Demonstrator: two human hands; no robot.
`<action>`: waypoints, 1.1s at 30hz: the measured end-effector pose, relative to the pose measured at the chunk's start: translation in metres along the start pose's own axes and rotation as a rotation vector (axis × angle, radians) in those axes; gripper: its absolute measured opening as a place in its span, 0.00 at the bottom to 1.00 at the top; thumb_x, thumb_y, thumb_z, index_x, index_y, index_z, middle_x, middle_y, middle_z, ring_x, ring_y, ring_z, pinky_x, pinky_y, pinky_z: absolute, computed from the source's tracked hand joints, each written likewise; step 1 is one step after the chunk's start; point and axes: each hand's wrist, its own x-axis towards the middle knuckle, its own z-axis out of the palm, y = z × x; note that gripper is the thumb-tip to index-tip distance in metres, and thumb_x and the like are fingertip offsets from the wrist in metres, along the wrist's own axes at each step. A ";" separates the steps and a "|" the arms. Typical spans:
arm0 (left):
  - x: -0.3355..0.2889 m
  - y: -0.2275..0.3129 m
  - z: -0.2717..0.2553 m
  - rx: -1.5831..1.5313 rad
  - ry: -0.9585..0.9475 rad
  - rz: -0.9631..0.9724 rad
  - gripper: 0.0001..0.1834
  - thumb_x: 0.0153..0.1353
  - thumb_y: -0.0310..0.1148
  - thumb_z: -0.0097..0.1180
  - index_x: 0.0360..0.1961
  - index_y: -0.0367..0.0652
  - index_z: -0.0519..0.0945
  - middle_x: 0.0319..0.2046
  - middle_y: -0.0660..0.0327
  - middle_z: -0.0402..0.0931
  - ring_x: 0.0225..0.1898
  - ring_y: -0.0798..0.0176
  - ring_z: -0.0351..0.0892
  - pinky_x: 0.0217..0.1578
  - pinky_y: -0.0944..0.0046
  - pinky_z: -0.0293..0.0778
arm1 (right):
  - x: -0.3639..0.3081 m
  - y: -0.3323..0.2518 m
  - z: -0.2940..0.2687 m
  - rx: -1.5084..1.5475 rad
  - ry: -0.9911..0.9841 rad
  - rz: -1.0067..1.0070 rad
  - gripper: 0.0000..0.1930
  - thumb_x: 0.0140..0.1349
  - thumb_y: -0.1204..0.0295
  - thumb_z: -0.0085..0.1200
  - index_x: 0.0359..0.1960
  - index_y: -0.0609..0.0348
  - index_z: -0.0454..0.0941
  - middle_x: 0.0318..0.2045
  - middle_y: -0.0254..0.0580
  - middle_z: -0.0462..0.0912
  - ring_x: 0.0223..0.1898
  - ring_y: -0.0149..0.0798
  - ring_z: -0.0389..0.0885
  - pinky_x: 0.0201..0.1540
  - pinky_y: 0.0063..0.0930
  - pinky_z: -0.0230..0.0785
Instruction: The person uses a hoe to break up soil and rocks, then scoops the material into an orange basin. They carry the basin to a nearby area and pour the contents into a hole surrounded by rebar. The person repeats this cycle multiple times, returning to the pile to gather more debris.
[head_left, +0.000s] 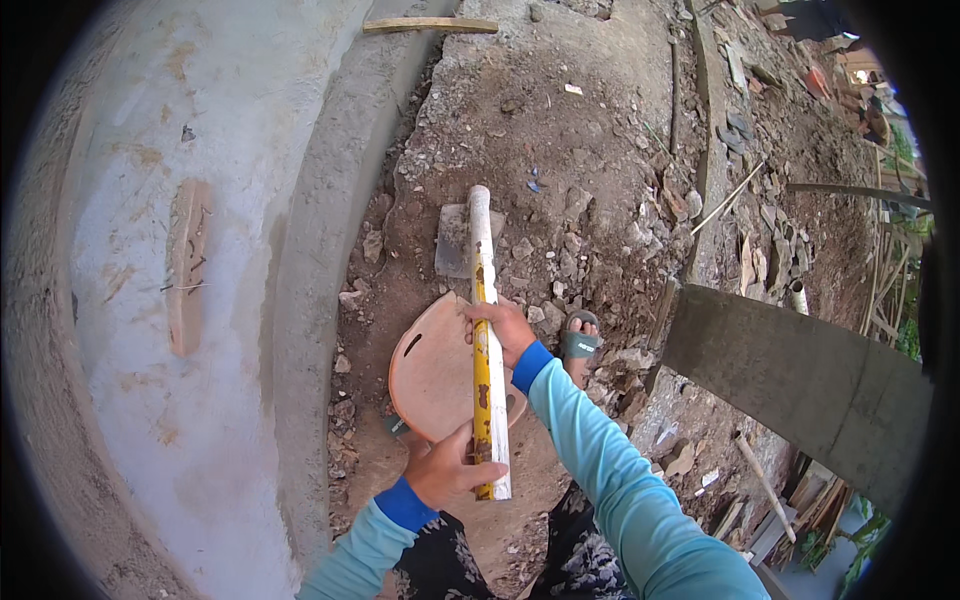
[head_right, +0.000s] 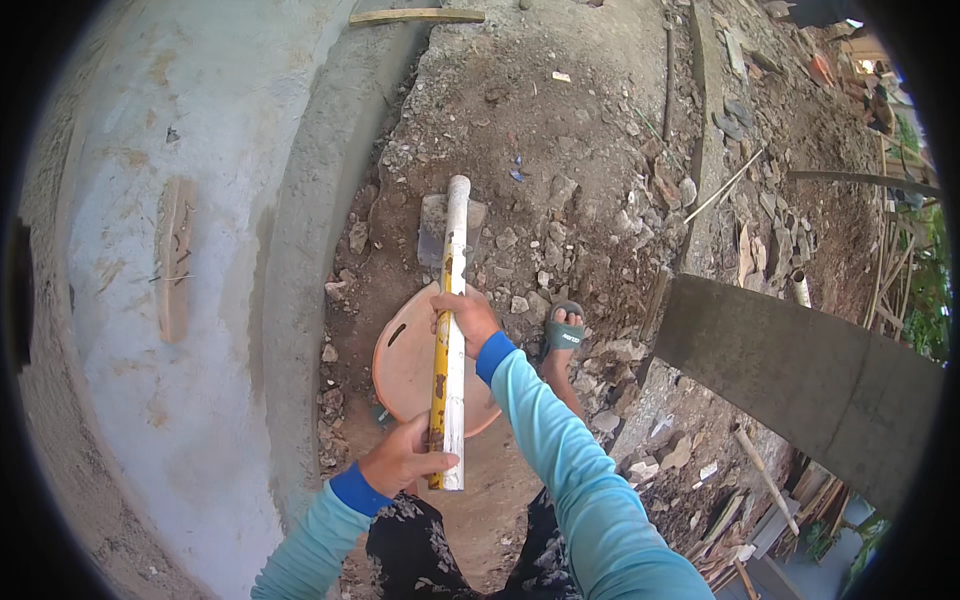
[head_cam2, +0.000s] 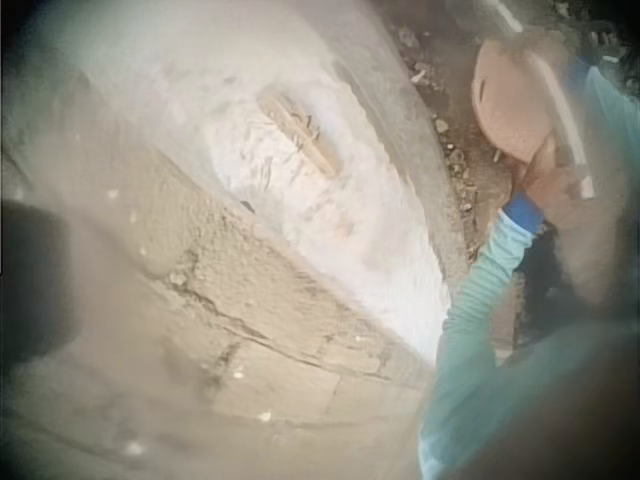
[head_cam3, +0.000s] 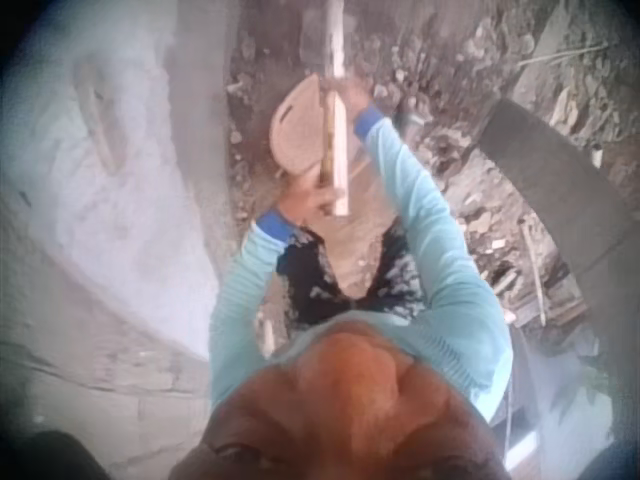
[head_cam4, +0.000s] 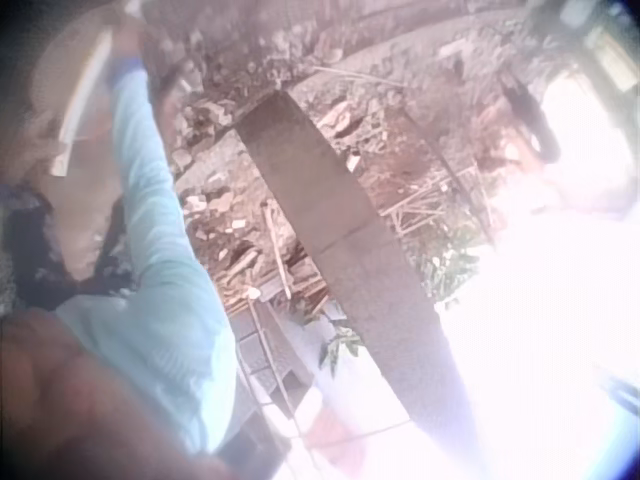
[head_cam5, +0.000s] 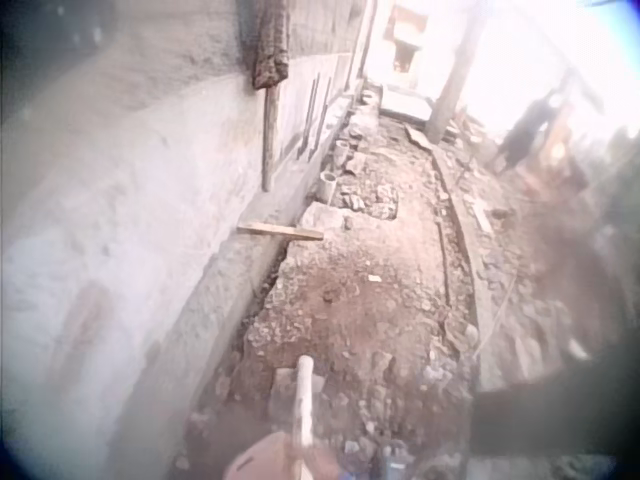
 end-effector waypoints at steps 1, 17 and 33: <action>-0.001 -0.025 0.029 0.000 0.111 -0.004 0.43 0.55 0.35 0.64 0.67 0.33 0.56 0.53 0.52 0.70 0.54 0.62 0.72 0.51 0.61 0.73 | -0.013 -0.008 0.005 -0.098 -0.040 -0.045 0.20 0.54 0.78 0.58 0.47 0.64 0.64 0.28 0.43 0.75 0.22 0.38 0.78 0.25 0.34 0.76; 0.364 0.073 0.077 -0.262 0.643 0.080 0.25 0.46 0.29 0.60 0.47 0.32 0.72 0.22 0.57 0.75 0.14 0.68 0.73 0.13 0.65 0.70 | 0.190 -0.310 -0.120 -0.920 0.359 -0.170 0.17 0.52 0.75 0.60 0.41 0.74 0.73 0.27 0.52 0.80 0.21 0.42 0.82 0.22 0.35 0.74; 0.082 -0.180 0.199 -0.061 0.752 -0.321 0.28 0.42 0.39 0.68 0.44 0.35 0.76 0.36 0.44 0.82 0.39 0.44 0.83 0.42 0.52 0.77 | -0.066 0.034 -0.125 -0.885 0.367 -0.032 0.22 0.50 0.76 0.58 0.46 0.67 0.65 0.26 0.45 0.75 0.17 0.40 0.76 0.19 0.36 0.72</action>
